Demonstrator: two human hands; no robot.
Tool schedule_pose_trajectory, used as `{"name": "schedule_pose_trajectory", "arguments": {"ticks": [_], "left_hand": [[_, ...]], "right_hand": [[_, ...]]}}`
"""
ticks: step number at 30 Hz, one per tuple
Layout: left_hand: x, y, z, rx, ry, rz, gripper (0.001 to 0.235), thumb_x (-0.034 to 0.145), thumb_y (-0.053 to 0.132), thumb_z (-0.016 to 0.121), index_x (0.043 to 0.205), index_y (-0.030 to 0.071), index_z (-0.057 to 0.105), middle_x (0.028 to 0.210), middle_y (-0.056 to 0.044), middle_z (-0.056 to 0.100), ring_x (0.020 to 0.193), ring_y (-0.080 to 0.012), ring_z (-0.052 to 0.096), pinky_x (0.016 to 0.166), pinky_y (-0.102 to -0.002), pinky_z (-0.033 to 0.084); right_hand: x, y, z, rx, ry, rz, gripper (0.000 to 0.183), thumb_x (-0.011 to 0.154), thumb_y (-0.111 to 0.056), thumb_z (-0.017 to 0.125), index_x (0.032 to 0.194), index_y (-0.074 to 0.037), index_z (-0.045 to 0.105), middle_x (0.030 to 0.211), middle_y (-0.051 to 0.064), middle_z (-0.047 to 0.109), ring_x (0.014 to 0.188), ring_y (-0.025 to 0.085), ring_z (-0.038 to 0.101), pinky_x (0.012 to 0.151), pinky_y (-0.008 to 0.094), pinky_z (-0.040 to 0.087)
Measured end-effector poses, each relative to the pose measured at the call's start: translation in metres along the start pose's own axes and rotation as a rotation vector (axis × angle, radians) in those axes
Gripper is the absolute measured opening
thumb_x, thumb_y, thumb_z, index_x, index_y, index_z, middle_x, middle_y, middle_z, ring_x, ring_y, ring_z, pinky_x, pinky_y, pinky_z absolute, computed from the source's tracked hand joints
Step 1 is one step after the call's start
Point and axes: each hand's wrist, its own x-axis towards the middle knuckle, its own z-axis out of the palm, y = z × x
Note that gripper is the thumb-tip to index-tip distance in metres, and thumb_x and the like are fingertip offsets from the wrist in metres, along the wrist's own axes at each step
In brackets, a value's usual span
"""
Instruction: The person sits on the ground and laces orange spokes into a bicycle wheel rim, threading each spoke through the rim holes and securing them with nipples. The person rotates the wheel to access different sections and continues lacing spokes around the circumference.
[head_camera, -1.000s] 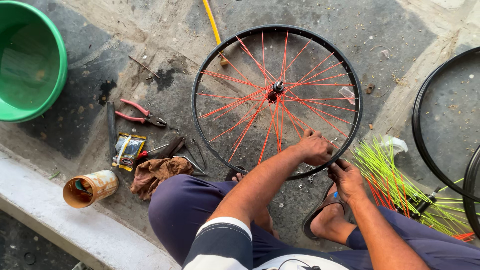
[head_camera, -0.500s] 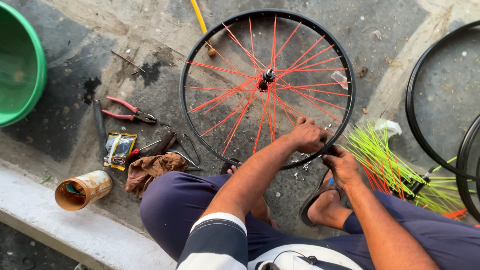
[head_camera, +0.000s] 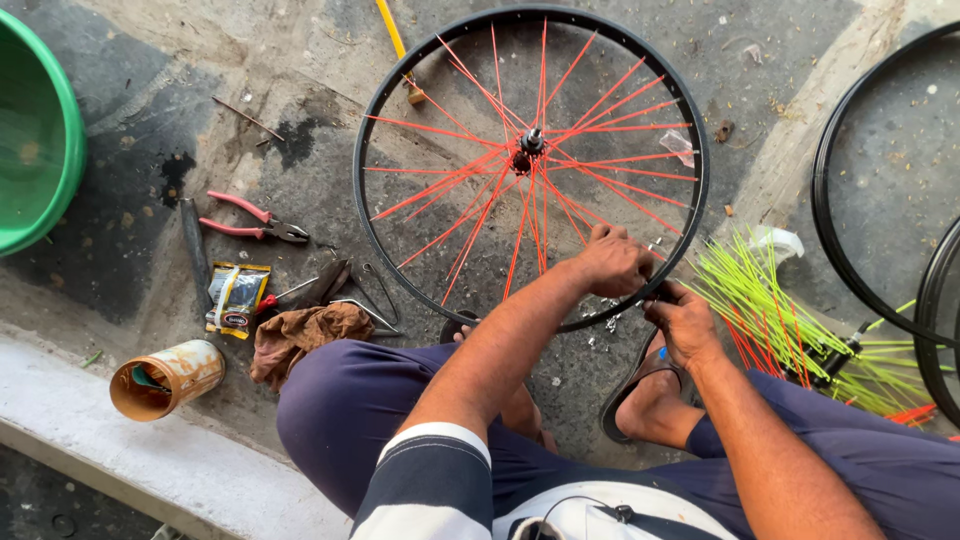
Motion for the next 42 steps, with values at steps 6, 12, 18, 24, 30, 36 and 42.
{"name": "schedule_pose_trajectory", "arguments": {"ticks": [6, 12, 18, 24, 30, 36, 42], "left_hand": [[0.0, -0.005, 0.003, 0.007, 0.006, -0.003, 0.029, 0.088, 0.04, 0.055, 0.095, 0.025, 0.078, 0.107, -0.003, 0.072, 0.112, -0.023, 0.055, 0.098, -0.05, 0.028], [0.003, -0.006, 0.011, 0.038, 0.057, 0.008, 0.029, 0.088, 0.043, 0.056, 0.098, 0.026, 0.078, 0.109, -0.002, 0.073, 0.116, -0.0243, 0.055, 0.102, -0.051, 0.028], [0.003, -0.004, 0.009, 0.091, 0.021, 0.002, 0.03, 0.087, 0.04, 0.054, 0.099, 0.026, 0.078, 0.114, -0.002, 0.071, 0.117, -0.026, 0.054, 0.101, -0.053, 0.029], [-0.003, 0.0, 0.005, 0.035, 0.034, 0.009, 0.03, 0.086, 0.038, 0.055, 0.099, 0.023, 0.077, 0.113, -0.004, 0.071, 0.116, -0.0261, 0.054, 0.102, -0.052, 0.029], [-0.018, -0.003, 0.015, 0.071, 0.433, -0.105, 0.028, 0.092, 0.029, 0.057, 0.11, 0.013, 0.072, 0.121, -0.013, 0.064, 0.118, -0.0301, 0.057, 0.107, -0.049, 0.038], [-0.061, -0.02, 0.039, 0.187, 1.044, -0.615, 0.044, 0.087, 0.011, 0.056, 0.129, 0.002, 0.066, 0.12, -0.017, 0.064, 0.113, -0.0355, 0.058, 0.096, -0.047, 0.044], [-0.078, -0.021, 0.023, -0.062, 0.867, -0.815, 0.015, 0.088, 0.014, 0.059, 0.099, 0.009, 0.067, 0.103, -0.011, 0.069, 0.108, -0.0342, 0.059, 0.091, -0.051, 0.045]], "right_hand": [[0.004, -0.002, 0.001, 0.006, -0.04, -0.013, 0.035, 0.081, 0.011, 0.063, 0.115, 0.003, 0.069, 0.094, 0.005, 0.069, 0.076, 0.012, 0.062, 0.069, 0.025, 0.051], [0.005, 0.002, -0.004, 0.003, -0.024, -0.008, 0.036, 0.08, 0.01, 0.063, 0.115, 0.002, 0.068, 0.095, 0.004, 0.068, 0.076, 0.012, 0.061, 0.069, 0.025, 0.051], [0.009, 0.006, -0.007, -0.031, -0.023, -0.008, 0.034, 0.081, 0.009, 0.063, 0.114, 0.002, 0.068, 0.091, 0.004, 0.068, 0.074, 0.013, 0.06, 0.068, 0.026, 0.05], [0.007, 0.004, -0.005, -0.012, -0.025, -0.006, 0.032, 0.082, 0.007, 0.061, 0.113, 0.002, 0.068, 0.092, 0.005, 0.069, 0.075, 0.013, 0.061, 0.069, 0.027, 0.051], [0.004, -0.005, 0.007, 0.177, 0.039, 0.049, 0.02, 0.091, -0.018, 0.059, 0.101, -0.003, 0.068, 0.087, 0.007, 0.07, 0.074, 0.017, 0.066, 0.066, 0.03, 0.055], [0.007, -0.007, 0.017, -0.053, 0.087, -0.041, 0.026, 0.094, -0.03, 0.078, 0.097, -0.008, 0.067, 0.087, 0.001, 0.065, 0.074, 0.012, 0.062, 0.068, 0.027, 0.052], [0.001, -0.014, 0.025, -0.276, 0.128, -0.103, 0.036, 0.082, -0.031, 0.086, 0.1, -0.005, 0.07, 0.089, 0.0, 0.068, 0.074, 0.01, 0.061, 0.065, 0.026, 0.05]]}}
